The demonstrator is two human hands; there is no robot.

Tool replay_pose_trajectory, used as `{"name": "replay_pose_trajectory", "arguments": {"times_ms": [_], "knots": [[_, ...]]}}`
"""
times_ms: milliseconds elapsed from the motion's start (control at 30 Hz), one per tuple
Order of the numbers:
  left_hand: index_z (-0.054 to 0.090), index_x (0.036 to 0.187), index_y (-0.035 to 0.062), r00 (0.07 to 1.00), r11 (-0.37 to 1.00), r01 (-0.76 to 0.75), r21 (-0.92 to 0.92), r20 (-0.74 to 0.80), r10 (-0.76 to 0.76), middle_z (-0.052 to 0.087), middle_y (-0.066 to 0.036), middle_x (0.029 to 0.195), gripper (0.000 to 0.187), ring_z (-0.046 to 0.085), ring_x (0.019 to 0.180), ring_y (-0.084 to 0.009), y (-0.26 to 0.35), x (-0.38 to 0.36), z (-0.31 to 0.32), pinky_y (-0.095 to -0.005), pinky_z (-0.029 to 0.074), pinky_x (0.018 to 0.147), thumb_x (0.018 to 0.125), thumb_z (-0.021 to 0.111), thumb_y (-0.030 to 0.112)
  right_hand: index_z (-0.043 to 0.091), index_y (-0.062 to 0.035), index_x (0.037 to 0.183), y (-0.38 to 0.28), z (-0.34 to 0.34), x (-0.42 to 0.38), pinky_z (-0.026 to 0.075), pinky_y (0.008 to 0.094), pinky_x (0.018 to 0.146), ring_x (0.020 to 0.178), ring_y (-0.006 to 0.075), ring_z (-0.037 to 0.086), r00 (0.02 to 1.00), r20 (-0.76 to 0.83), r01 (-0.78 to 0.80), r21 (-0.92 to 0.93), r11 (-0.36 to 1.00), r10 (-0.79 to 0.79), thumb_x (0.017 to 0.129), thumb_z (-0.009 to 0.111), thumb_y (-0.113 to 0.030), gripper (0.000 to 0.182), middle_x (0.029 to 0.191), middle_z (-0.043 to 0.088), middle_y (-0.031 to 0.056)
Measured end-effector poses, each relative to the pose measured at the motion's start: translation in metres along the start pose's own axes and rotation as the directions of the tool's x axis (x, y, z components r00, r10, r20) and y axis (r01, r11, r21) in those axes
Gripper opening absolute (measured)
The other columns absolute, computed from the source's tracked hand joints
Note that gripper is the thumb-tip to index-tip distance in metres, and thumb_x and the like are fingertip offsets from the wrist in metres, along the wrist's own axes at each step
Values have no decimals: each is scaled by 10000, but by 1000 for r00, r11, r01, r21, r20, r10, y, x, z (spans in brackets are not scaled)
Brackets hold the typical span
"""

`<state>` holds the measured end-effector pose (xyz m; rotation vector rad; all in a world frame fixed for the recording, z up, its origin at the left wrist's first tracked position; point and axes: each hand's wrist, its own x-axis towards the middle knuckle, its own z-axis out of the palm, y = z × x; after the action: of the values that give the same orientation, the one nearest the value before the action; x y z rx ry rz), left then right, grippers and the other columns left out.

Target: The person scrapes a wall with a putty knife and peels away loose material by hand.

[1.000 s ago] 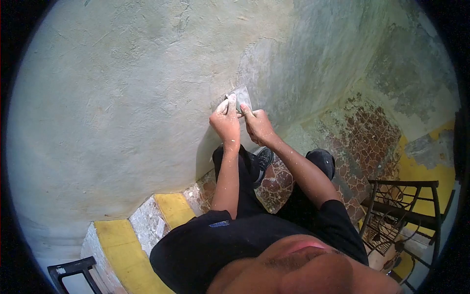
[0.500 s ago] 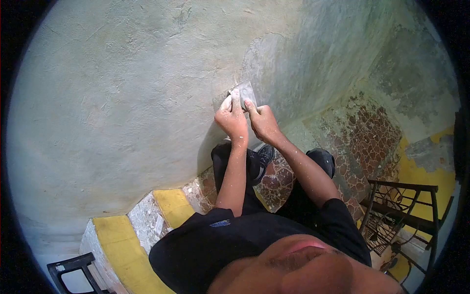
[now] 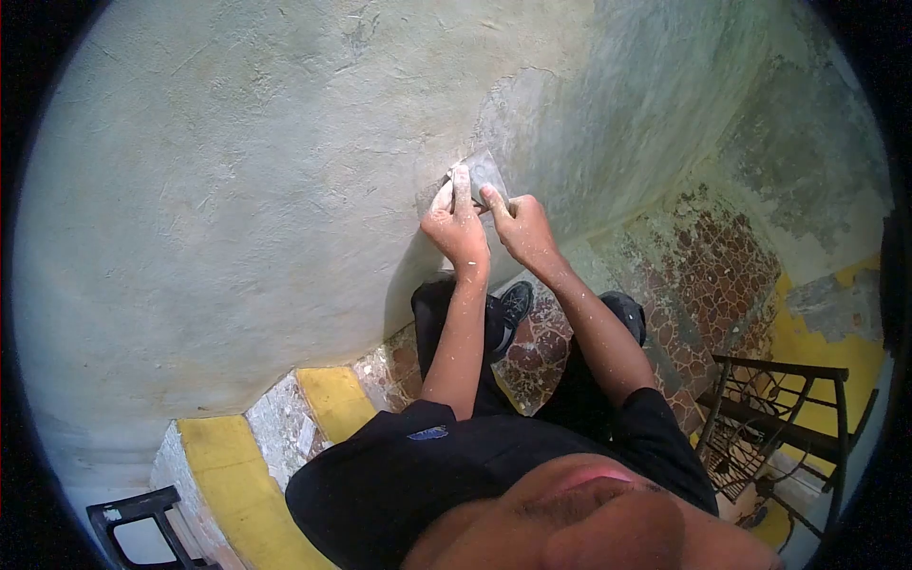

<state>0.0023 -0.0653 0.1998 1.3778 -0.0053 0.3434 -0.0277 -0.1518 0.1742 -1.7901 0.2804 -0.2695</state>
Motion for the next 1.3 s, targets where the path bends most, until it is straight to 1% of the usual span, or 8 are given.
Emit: {"name": "replay_pose_trajectory", "arguments": {"times_ms": [133, 267, 300, 433, 533, 800, 933, 1300], "knots": [[753, 947, -88, 989, 983, -137, 123, -40, 143, 647, 9, 740, 284, 544, 643, -67, 5, 4, 7, -250, 451, 534, 986, 713, 190, 570, 97, 617, 1, 13, 5, 423, 426, 515, 506, 171, 482, 999, -51, 8, 55, 998, -5, 994, 596, -517, 721, 487, 465, 132], [750, 972, -93, 937, 919, -347, 185, 97, 335, 658, 13, 732, 279, 535, 650, -60, 52, 16, 36, -284, 455, 569, 970, 724, 185, 555, 12, 570, -27, 5, 19, 381, 327, 459, 497, 114, 474, 996, 2, -78, 521, 850, 90, 1038, 544, -531, 717, 493, 492, 14], [741, 963, -95, 979, 951, -195, 241, 105, 174, 647, 5, 691, 288, 517, 647, -63, 55, 21, 39, -307, 461, 589, 963, 730, 193, 550, -2, 575, -28, 2, 23, 345, 311, 429, 482, 89, 436, 996, 56, -94, 608, 788, 76, 1056, 522, -516, 704, 511, 484, 1], [729, 926, -96, 923, 866, -384, 321, 132, 361, 621, -3, 635, 308, 507, 640, -59, 58, 21, 39, -292, 450, 573, 964, 732, 209, 509, -70, 567, -31, 26, 29, 272, 306, 353, 398, 84, 383, 990, -136, 116, 687, 718, -30, 1052, 524, -524, 665, 537, 485, -16], [724, 924, -96, 946, 876, -320, 360, 172, 275, 643, -7, 660, 327, 517, 652, -46, 55, 22, 31, -277, 446, 568, 969, 731, 228, 498, -101, 577, -34, 13, 14, 256, 286, 348, 396, 73, 378, 991, 75, -129, 735, 666, 109, 1052, 520, -532, 642, 530, 453, -38], [697, 994, -78, 975, 984, -89, 155, 217, 55, 679, -32, 819, 242, 601, 694, -65, -14, 6, -17, -229, 509, 554, 1012, 674, 162, 535, -93, 617, 12, 17, -12, 245, 274, 326, 358, 65, 319, 950, 159, -312, 477, 822, 269, 1021, 515, -612, 658, 485, 368, -58], [709, 979, -82, 985, 996, 83, -22, 154, -78, 656, -34, 773, 231, 569, 632, -62, -5, 2, -23, -232, 515, 528, 990, 701, 149, 555, -51, 570, 26, 26, -8, 287, 331, 342, 344, 114, 386, 993, 14, -120, 193, 974, 120, 1023, 520, -600, 713, 446, 414, -8], [743, 983, -99, 997, 993, -55, 102, 63, 49, 682, -30, 803, 208, 582, 647, -73, -2, 5, -14, -246, 505, 527, 978, 700, 104, 464, -91, 548, 4, 21, -14, 241, 306, 334, 348, 97, 344, 952, 150, -305, 380, 873, 267, 1028, 543, -570, 682, 456, 401, -23]]}}
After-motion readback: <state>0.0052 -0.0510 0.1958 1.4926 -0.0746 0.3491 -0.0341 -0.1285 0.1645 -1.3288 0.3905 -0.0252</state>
